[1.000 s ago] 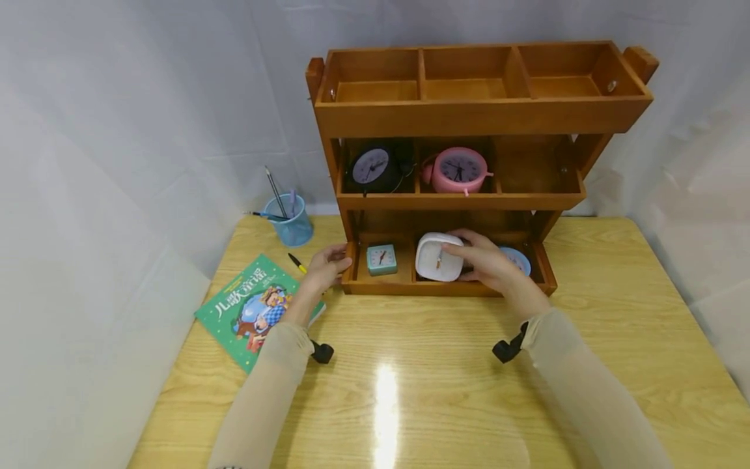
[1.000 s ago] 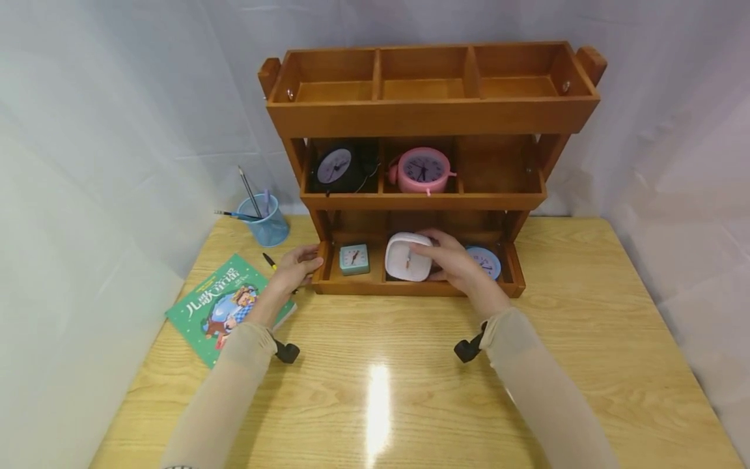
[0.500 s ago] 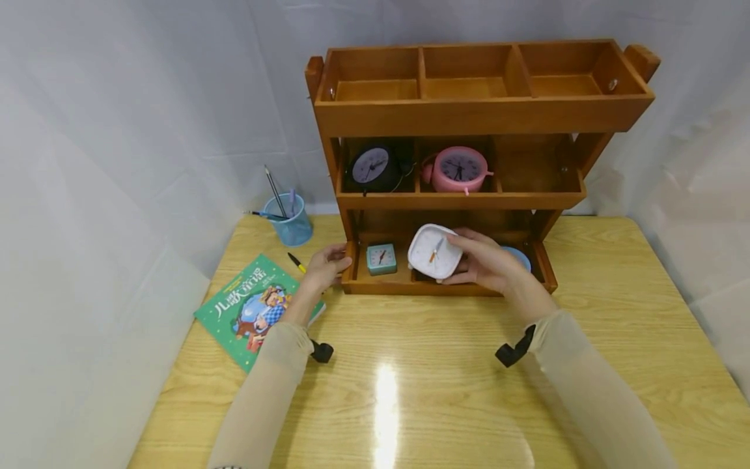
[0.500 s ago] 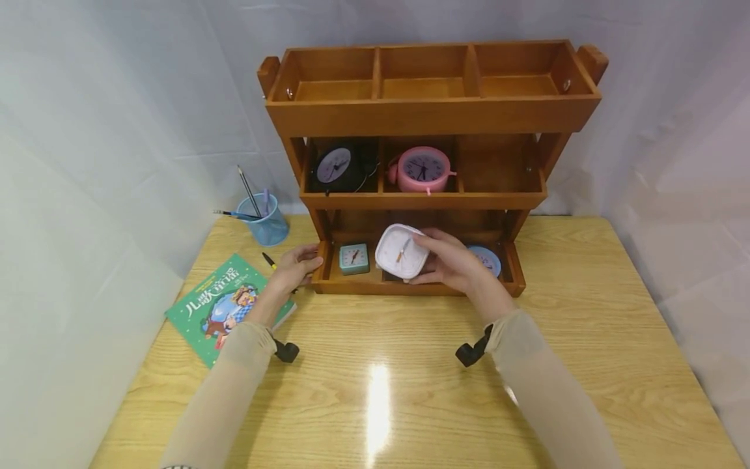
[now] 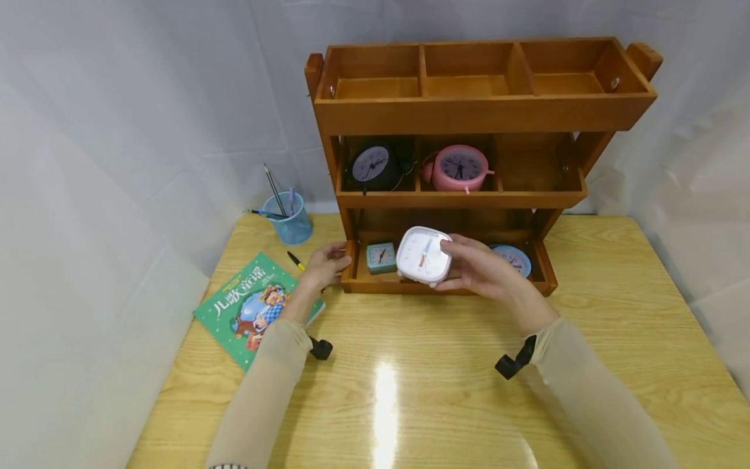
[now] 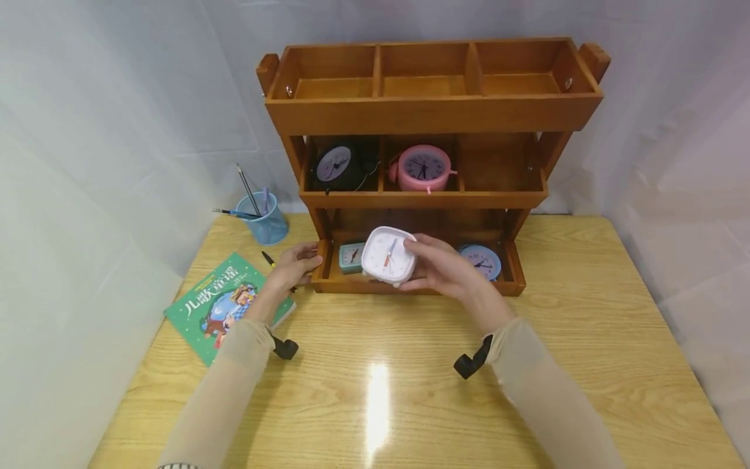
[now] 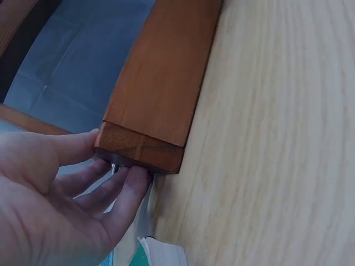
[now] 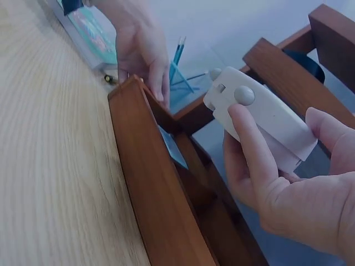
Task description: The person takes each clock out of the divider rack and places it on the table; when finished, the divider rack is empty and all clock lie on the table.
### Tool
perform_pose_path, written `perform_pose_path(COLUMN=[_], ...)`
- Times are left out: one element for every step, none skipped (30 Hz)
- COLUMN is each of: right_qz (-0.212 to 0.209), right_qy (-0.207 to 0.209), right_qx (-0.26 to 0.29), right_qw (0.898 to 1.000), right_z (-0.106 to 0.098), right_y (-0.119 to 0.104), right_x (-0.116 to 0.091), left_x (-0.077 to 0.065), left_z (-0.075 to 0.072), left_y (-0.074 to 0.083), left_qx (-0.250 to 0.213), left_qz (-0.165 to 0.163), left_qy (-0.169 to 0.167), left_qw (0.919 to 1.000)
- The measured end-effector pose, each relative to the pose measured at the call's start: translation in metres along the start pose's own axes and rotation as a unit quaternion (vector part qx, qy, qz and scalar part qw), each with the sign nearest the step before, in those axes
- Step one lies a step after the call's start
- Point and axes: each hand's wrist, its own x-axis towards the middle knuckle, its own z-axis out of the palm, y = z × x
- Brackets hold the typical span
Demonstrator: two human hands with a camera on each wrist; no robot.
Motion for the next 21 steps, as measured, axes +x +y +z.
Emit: perform_pose_path(right_qz=[0.001, 0.003, 0.005, 0.006, 0.005, 0.004, 0.003, 0.003, 0.001, 0.000, 0.001, 0.002, 0.003, 0.005, 0.006, 0.007, 0.009, 0.010, 0.012, 0.015, 0.018], right_qy=[-0.005, -0.008, -0.012, -0.014, -0.017, -0.021, -0.023, -0.026, -0.032, -0.038, -0.044, -0.050, -0.057, -0.063, -0.067, -0.069, -0.070, -0.071, -0.072, -0.073, -0.073], right_qx=[-0.002, -0.001, -0.001, 0.001, -0.002, -0.003, -0.003, -0.002, -0.003, -0.005, -0.006, -0.005, -0.004, -0.004, -0.004, -0.004, -0.004, -0.003, -0.003, -0.004, -0.005], right_qw=[1.000, 1.000, 1.000, 1.000, 1.000, 1.000, 1.000, 1.000, 0.999, 0.999, 0.999, 0.999, 0.998, 0.998, 0.998, 0.998, 0.997, 0.997, 0.997, 0.997, 0.997], right_z=[0.002, 0.003, 0.005, 0.007, 0.008, 0.010, 0.012, 0.014, 0.016, 0.018, 0.020, 0.022, 0.024, 0.026, 0.027, 0.029, 0.030, 0.032, 0.033, 0.035, 0.037], right_y=[0.001, 0.001, 0.002, 0.003, 0.003, 0.004, 0.005, 0.006, 0.007, 0.009, 0.010, 0.012, 0.014, 0.016, 0.018, 0.020, 0.021, 0.023, 0.024, 0.026, 0.027], right_x=[-0.001, -0.001, -0.002, -0.003, -0.003, -0.004, -0.004, -0.005, -0.005, -0.005, -0.005, -0.005, -0.005, -0.005, -0.004, -0.004, -0.004, -0.003, -0.002, -0.002, -0.002], left_x=[0.000, 0.000, 0.001, 0.001, 0.001, 0.001, 0.001, 0.001, 0.001, 0.001, 0.001, 0.000, 0.000, 0.000, 0.000, 0.000, 0.000, 0.000, 0.000, -0.001, -0.001], left_z=[-0.001, -0.002, -0.002, -0.003, -0.004, -0.004, -0.005, -0.006, -0.007, -0.007, -0.008, -0.008, -0.008, -0.008, -0.008, -0.007, -0.007, -0.006, -0.006, -0.005, -0.005], left_y=[0.000, 0.001, 0.001, 0.001, 0.002, 0.003, 0.003, 0.003, 0.004, 0.004, 0.004, 0.004, 0.004, 0.004, 0.005, 0.005, 0.005, 0.005, 0.006, 0.006, 0.007], left_qx=[0.000, 0.002, 0.004, 0.006, 0.007, 0.005, 0.005, 0.005, 0.005, 0.005, 0.004, 0.006, 0.008, 0.009, 0.010, 0.011, 0.011, 0.014, 0.015, 0.017, 0.019], left_qz=[-0.003, -0.005, -0.008, -0.009, -0.012, -0.014, -0.015, -0.016, -0.018, -0.019, -0.021, -0.022, -0.023, -0.024, -0.025, -0.025, -0.026, -0.026, -0.027, -0.028, -0.028], left_qy=[-0.003, -0.006, -0.009, -0.012, -0.014, -0.015, -0.017, -0.018, -0.019, -0.020, -0.019, -0.020, -0.020, -0.020, -0.019, -0.017, -0.015, -0.013, -0.011, -0.010, -0.009], left_qw=[1.0000, 1.0000, 0.9999, 0.9999, 0.9998, 0.9998, 0.9997, 0.9997, 0.9997, 0.9996, 0.9996, 0.9996, 0.9995, 0.9995, 0.9995, 0.9995, 0.9995, 0.9995, 0.9995, 0.9994, 0.9994])
